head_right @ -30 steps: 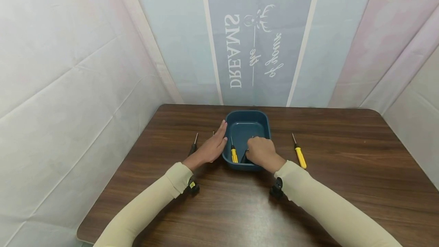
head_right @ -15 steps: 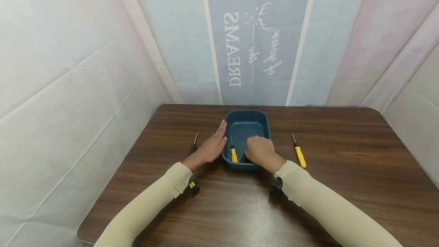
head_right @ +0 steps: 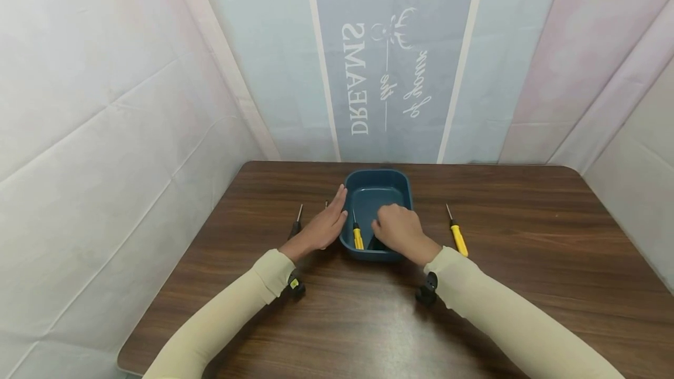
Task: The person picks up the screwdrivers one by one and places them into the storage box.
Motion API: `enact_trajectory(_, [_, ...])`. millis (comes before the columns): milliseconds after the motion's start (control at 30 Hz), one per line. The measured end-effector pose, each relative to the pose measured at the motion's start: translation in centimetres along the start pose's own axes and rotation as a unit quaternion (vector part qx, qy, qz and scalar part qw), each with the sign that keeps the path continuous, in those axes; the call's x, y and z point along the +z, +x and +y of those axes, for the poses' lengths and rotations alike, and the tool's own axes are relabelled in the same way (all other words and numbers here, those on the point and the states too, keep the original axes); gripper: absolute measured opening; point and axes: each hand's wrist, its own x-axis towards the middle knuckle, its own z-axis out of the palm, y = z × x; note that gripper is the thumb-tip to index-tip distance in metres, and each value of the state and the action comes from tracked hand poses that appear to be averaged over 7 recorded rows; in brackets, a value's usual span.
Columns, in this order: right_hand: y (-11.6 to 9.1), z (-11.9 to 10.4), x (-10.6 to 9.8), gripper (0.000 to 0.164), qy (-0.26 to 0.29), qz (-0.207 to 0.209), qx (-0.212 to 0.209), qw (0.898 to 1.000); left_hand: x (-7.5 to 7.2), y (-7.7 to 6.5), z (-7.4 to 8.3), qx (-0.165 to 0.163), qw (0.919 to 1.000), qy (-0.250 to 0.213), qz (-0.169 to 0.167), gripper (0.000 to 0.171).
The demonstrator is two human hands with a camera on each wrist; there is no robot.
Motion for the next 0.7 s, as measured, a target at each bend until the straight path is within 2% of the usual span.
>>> enact_trajectory(467, [0.4, 0.5, -1.7, 0.026, 0.026, 0.065, -0.002, 0.998, -0.4, 0.7, 0.1, -0.008, 0.9999, -0.004, -0.006, 0.059])
enact_trajectory(700, [0.3, 1.0, -2.5, 0.019, 0.030, 0.078, 0.012, 0.996, -0.5, 1.1, 0.2, -0.011, 0.9999, -0.006, -0.007, 0.059])
